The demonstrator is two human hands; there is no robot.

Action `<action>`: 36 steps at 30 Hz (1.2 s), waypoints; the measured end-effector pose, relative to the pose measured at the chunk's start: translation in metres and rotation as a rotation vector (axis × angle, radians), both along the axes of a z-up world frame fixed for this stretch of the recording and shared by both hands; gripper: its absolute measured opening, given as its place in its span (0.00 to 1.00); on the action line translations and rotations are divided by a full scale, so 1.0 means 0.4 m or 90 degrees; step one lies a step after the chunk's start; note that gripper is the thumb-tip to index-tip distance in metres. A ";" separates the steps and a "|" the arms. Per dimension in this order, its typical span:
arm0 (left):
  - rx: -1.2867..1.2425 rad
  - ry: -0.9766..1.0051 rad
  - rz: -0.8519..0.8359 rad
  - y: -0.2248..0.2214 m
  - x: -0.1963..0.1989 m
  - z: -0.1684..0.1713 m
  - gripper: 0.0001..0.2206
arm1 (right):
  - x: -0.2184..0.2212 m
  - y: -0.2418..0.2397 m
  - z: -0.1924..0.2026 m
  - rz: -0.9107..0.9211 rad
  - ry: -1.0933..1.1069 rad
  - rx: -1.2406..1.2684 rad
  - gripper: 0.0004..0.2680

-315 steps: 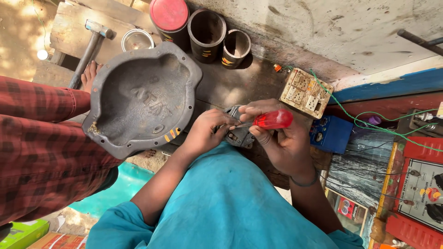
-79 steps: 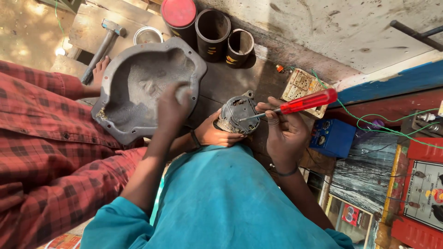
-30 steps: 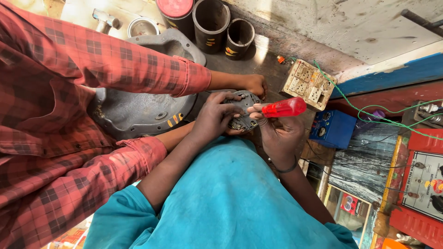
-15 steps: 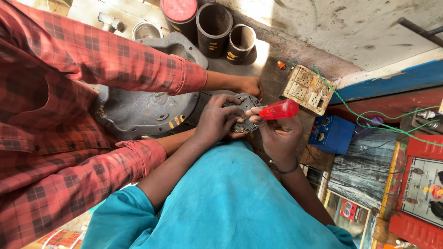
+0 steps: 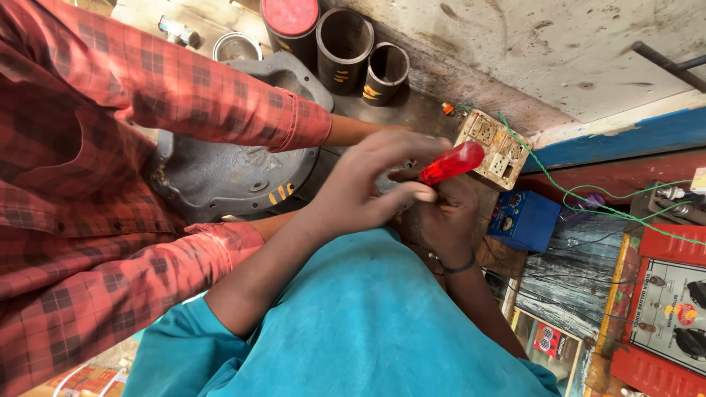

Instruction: Repairing and reassembling the internal components of an automotive alternator.

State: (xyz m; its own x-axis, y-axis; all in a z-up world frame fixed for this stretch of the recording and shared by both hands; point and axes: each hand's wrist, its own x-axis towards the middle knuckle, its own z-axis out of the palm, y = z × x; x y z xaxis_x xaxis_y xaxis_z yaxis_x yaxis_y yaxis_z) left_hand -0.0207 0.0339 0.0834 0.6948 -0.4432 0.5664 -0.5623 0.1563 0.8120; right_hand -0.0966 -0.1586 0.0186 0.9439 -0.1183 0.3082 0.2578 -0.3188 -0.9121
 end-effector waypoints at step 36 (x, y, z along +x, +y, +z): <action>0.090 0.058 -0.133 -0.040 0.006 -0.092 0.17 | 0.000 0.087 0.261 -0.018 -0.167 0.158 0.15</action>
